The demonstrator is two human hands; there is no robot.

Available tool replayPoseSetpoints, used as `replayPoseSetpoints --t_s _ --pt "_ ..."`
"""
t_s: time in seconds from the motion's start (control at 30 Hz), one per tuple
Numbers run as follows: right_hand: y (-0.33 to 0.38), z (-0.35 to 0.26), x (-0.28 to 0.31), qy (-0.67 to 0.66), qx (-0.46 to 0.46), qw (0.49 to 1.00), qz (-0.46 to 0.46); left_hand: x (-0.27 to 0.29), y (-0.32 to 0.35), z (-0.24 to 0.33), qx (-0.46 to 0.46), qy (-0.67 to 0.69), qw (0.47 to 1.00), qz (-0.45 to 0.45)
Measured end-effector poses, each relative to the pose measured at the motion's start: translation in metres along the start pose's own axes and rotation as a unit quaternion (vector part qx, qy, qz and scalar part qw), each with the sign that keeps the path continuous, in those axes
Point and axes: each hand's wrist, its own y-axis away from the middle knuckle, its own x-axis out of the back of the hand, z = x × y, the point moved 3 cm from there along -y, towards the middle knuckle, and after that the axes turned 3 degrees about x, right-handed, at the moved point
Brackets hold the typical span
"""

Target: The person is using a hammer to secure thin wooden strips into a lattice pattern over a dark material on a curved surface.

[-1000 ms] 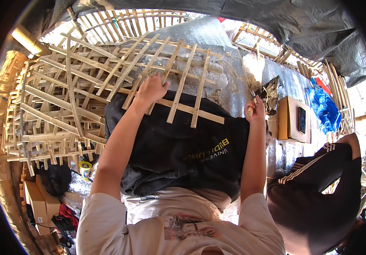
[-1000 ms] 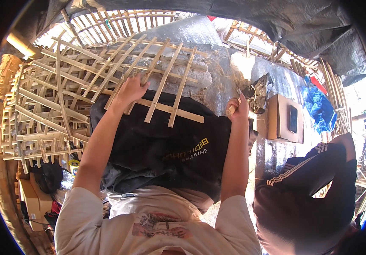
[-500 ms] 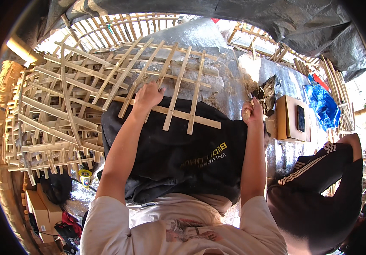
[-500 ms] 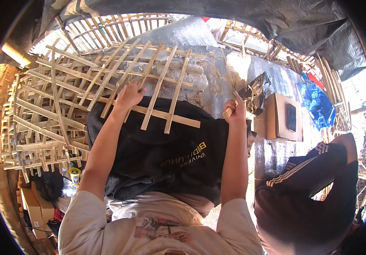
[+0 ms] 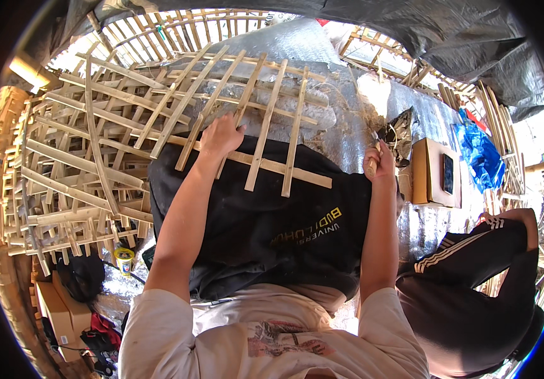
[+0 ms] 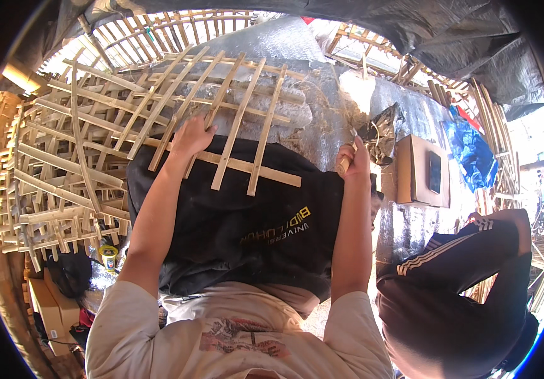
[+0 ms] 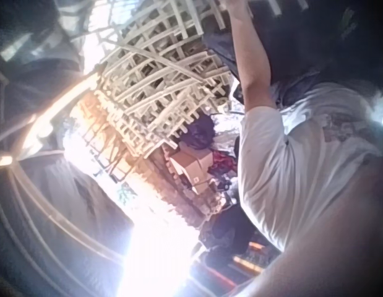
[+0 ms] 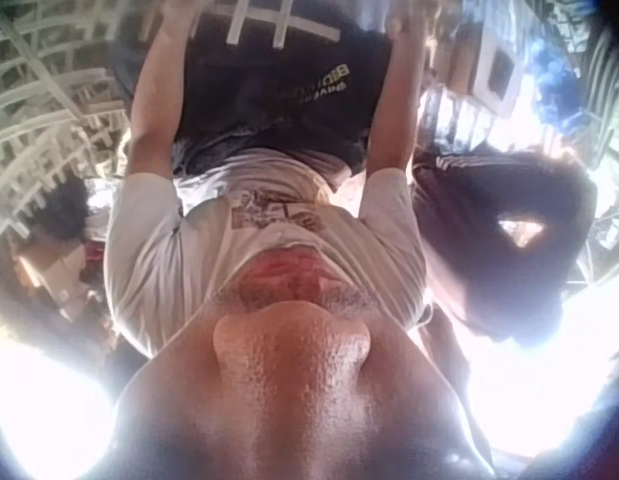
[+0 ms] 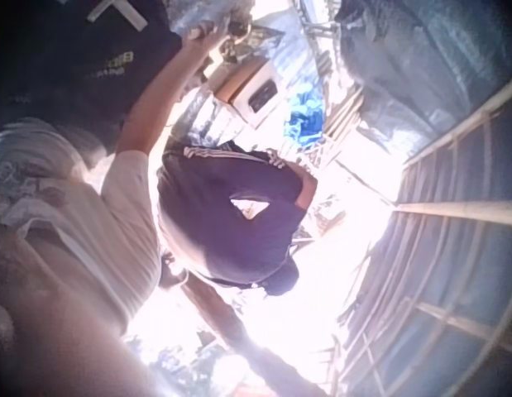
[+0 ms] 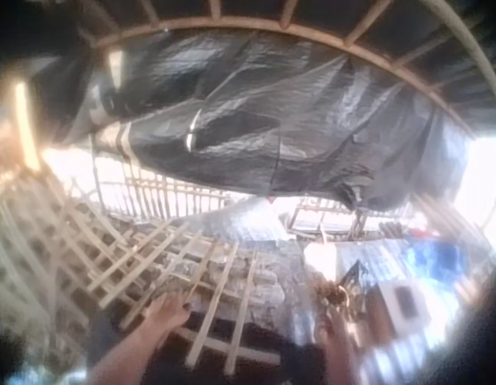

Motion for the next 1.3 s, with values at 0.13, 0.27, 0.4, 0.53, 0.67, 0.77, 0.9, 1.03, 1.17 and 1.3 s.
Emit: replayPoseSetpoints --t_s 0.13,0.27,0.4,0.53,0.67,0.77,0.9,1.03,1.17,1.3 --pt "0.004 0.011 -0.006 0.017 -0.027 0.999 -0.014 -0.002 -0.002 -0.007 0.005 -0.005 1.000 -0.002" --pt "0.007 0.013 -0.008 0.032 -0.023 0.999 0.005 0.001 0.001 -0.003 0.006 -0.003 1.000 -0.005" --pt "0.004 0.012 -0.005 -0.012 -0.043 0.999 0.004 0.003 0.003 -0.003 0.004 -0.010 1.000 -0.006" --pt "0.003 0.008 -0.002 -0.021 -0.047 0.999 -0.018 0.004 0.006 0.001 0.000 -0.023 1.000 -0.002" --pt "0.011 0.011 -0.006 -0.032 -0.031 0.999 -0.027 0.006 0.009 0.005 0.019 -0.028 0.999 -0.020" --pt "0.016 0.016 -0.017 -0.132 -0.094 0.979 -0.124 0.005 0.008 0.005 0.028 -0.033 0.999 -0.018" --pt "0.046 0.024 -0.051 -0.062 0.006 0.938 -0.342 0.002 0.006 0.001 0.028 -0.031 0.999 -0.016" --pt "0.067 0.025 -0.065 0.176 0.178 0.924 -0.290 0.002 0.007 0.004 0.022 -0.030 0.999 -0.016" --pt "0.058 0.020 -0.059 0.307 0.211 0.899 -0.230 0.001 0.007 0.003 0.017 -0.024 1.000 -0.007" --pt "0.063 0.033 -0.071 0.415 0.252 0.865 -0.129 0.000 0.005 0.001 0.016 -0.027 0.999 -0.007"
